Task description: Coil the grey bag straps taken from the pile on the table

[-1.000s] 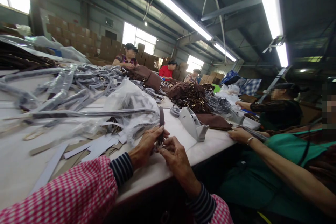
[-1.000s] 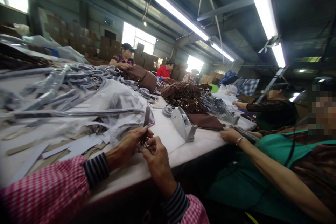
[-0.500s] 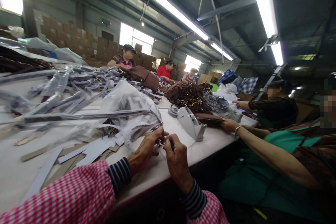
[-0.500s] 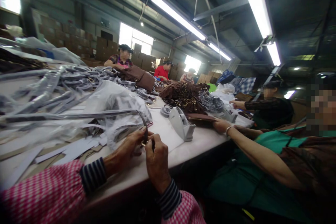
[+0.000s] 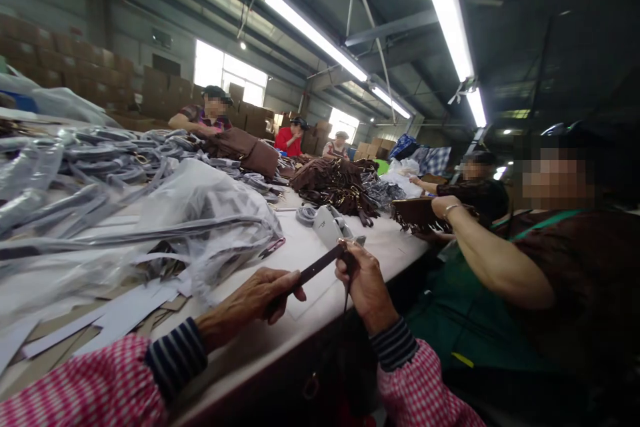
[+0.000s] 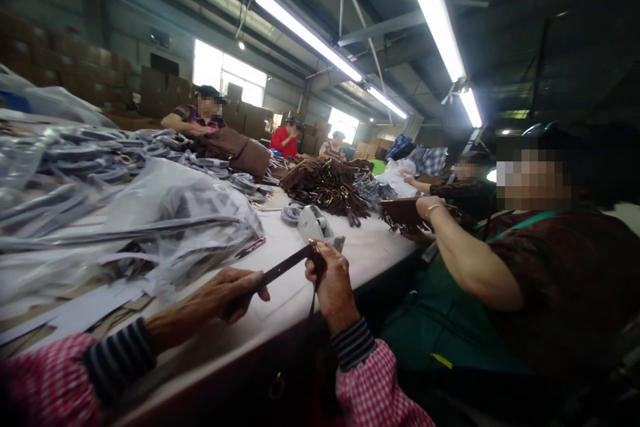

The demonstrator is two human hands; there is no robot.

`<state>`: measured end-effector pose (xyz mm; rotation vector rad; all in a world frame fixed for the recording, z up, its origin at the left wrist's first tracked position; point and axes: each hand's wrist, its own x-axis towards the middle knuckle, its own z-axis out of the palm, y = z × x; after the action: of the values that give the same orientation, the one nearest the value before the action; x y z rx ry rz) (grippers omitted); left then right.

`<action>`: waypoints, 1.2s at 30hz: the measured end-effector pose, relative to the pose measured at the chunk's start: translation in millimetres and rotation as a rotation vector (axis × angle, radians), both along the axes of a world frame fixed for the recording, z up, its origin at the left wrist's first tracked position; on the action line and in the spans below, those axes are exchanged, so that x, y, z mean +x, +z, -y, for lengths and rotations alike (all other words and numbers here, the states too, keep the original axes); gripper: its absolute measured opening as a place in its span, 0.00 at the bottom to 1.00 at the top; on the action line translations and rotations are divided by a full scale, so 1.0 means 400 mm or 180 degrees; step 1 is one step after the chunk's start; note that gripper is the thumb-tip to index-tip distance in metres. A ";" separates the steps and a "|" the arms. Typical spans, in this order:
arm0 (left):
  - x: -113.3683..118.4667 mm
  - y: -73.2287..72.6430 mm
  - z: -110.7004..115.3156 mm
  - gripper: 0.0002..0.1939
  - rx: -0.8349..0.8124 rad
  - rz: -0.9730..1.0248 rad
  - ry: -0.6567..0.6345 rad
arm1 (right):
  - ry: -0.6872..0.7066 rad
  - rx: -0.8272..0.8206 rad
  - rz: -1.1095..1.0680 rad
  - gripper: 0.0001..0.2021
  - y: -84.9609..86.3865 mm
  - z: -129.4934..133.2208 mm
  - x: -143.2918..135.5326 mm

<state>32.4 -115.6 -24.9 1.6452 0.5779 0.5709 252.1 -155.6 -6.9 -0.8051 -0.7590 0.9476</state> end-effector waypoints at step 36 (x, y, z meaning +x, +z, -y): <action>-0.012 0.061 0.012 0.22 -0.0647 -0.0012 -0.0868 | 0.0908 -0.0072 0.0599 0.10 -0.038 0.094 -0.098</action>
<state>27.6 -120.5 -0.6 1.5002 0.3915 0.2990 213.1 -193.4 -22.2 -0.8271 -1.0480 1.1462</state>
